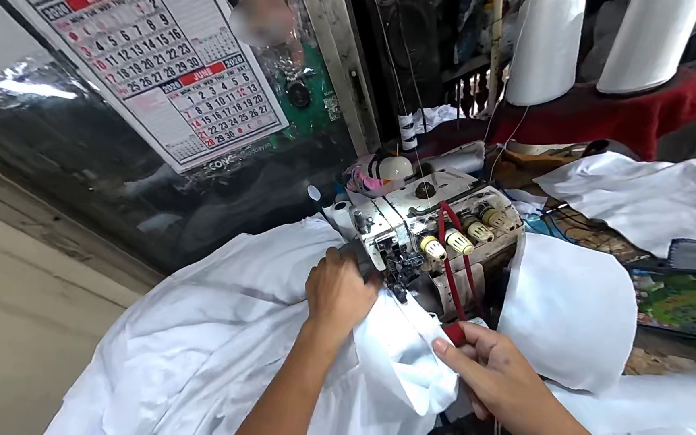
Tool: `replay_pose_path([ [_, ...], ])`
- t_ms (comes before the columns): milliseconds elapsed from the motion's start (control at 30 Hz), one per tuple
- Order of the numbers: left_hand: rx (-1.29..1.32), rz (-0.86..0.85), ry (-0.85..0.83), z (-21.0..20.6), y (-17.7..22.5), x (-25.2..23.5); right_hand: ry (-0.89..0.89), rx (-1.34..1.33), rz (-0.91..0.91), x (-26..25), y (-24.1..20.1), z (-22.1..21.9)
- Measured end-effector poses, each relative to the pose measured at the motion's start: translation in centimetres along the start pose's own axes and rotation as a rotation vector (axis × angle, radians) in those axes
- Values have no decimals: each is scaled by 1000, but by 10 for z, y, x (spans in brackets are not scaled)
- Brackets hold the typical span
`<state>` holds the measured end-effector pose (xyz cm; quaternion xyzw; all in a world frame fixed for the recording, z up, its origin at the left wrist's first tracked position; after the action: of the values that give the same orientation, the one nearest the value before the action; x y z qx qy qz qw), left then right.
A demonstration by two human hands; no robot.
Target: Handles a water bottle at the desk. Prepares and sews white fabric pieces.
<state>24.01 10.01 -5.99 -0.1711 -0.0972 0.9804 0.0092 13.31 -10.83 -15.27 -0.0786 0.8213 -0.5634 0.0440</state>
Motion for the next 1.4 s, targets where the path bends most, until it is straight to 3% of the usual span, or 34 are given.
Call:
replay_pose_path([
  [100, 76, -79, 73, 6, -13, 1, -53, -32, -15, 4, -8, -5],
  [200, 300, -157, 227, 25, -27, 37, -62, -83, -9, 4, -4, -6],
  [333, 515, -223, 277, 19, 3, 100, -65, -73, 2, 3, -2, -7],
  [467, 545, -189, 297, 20, 23, 118, -56, 47, 26, 1, -3, -1],
  [600, 430, -164, 309, 1, 20, 115, -59, 167, 123, 0, 3, 3],
  [700, 417, -181, 301, 11, 19, 117, -32, 237, 163, -2, 9, 6],
  [967, 287, -334, 393, 4, 47, 124, -75, 169, 173, -3, 13, 8],
  [1100, 335, -263, 378, -4, 36, 126, -78, 149, 144, -5, 15, 5],
  [1400, 132, -236, 342, 7, 43, 118, -55, 35, 165, -9, 17, 1],
])
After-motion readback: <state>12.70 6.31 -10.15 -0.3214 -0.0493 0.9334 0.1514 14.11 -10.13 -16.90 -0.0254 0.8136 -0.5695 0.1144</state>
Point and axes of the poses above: each hand's wrist, its own x-axis away from the middle knuckle, its own z-axis out of the back of the hand, y = z × x, the point moved 2 cm from there along -x, towards the middle knuckle, and after that the axes turned 14 degrees about -x, right-handed, at the moved point
